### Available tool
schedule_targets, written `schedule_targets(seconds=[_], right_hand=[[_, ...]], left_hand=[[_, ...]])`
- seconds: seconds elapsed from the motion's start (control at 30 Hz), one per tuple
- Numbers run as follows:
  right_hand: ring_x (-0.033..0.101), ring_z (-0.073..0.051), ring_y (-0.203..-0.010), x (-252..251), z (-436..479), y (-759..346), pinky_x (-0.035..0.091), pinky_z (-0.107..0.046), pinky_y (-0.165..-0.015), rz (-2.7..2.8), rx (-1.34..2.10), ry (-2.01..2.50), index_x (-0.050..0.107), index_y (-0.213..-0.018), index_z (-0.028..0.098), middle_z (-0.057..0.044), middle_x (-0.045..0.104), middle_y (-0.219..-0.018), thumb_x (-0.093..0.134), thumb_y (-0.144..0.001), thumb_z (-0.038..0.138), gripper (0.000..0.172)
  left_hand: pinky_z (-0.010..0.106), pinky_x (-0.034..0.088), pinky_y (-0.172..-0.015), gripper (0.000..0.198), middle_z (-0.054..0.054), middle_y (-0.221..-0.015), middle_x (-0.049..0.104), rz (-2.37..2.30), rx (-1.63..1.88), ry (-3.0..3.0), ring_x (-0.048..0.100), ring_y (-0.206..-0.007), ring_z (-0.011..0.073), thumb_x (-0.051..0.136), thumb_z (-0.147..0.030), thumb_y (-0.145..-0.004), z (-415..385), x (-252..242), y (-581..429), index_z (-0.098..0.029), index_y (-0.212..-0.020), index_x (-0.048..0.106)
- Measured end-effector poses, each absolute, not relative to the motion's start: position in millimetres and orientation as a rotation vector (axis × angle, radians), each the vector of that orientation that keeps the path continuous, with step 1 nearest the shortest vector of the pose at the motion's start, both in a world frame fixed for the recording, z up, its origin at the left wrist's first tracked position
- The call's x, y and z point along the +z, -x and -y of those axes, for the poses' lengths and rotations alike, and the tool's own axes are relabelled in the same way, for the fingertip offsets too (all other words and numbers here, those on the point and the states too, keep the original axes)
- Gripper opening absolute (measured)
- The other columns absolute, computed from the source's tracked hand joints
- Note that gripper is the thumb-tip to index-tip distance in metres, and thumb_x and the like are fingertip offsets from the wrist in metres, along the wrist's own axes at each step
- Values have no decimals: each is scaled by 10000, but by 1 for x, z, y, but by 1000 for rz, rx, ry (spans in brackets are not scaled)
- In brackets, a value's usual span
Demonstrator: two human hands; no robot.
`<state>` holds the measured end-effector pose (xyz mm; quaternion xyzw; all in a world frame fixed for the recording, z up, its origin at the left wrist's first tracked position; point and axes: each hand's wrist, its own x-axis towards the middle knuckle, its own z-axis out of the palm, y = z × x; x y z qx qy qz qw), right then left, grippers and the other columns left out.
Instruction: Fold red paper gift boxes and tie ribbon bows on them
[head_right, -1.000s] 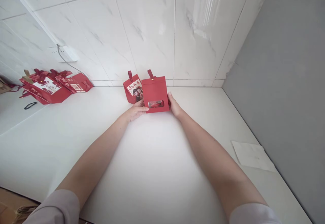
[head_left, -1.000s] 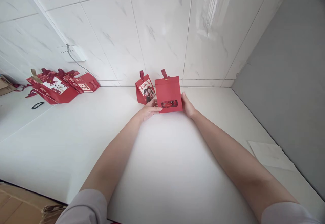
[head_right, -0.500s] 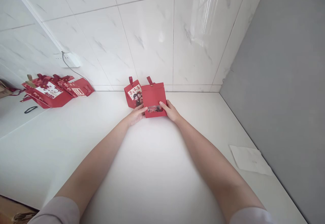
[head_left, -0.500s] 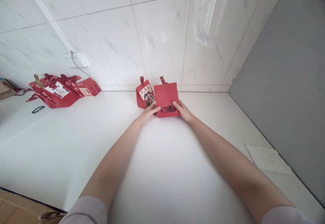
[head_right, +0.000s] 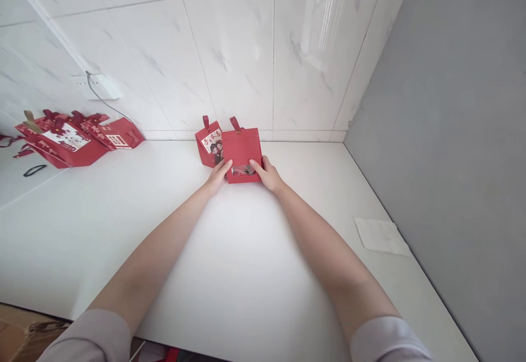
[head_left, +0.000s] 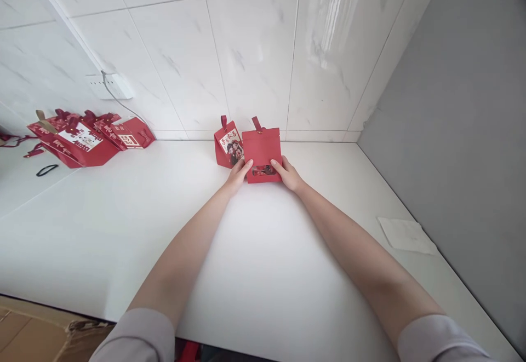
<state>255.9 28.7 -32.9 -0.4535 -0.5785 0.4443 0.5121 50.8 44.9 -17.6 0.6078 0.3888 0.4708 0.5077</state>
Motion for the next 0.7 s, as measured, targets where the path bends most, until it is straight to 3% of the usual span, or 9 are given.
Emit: schedule_targets(seconds=[0.13, 0.33, 0.53, 0.7], right_hand=[[603, -263, -1046, -35, -24, -253, 425, -417, -979, 1450, 940, 1103, 582, -1115, 288, -40, 669, -1138, 611, -796, 621, 462], [593, -288, -1076, -40, -26, -252, 430, -437, -972, 1626, 820, 1141, 560, -1192, 281, -70, 648, -1173, 653, -783, 594, 524], [610, -288, -1049, -41, -27, -254, 475, -417, -880, 1725, 770, 1257, 512, -1244, 251, -98, 638, -1202, 566, -822, 650, 584], [579, -299, -1135, -38, -21, -250, 456, -453, -953, 1810, 681, 1304, 437, -1337, 236, -114, 610, -1262, 442, -880, 675, 634]], left_hand=[[400, 377, -1099, 549, 87, -1357, 576, -1112, 1236, -1820, 494, -1302, 264, 556, -545, -858, -40, -18, -53, -212, -1294, 541], [459, 436, -993, 633, 94, -1249, 645, -1433, 1046, -1992, 579, -1170, 341, 605, -601, -796, -34, -14, -43, -249, -1318, 539], [399, 464, -991, 600, 49, -1298, 623, -1364, 991, -1976, 575, -1194, 275, 522, -625, -842, -33, -13, -43, -264, -1321, 527], [371, 469, -1006, 593, 46, -1292, 628, -1377, 962, -1977, 580, -1194, 250, 517, -608, -853, -34, -13, -44, -243, -1320, 520]])
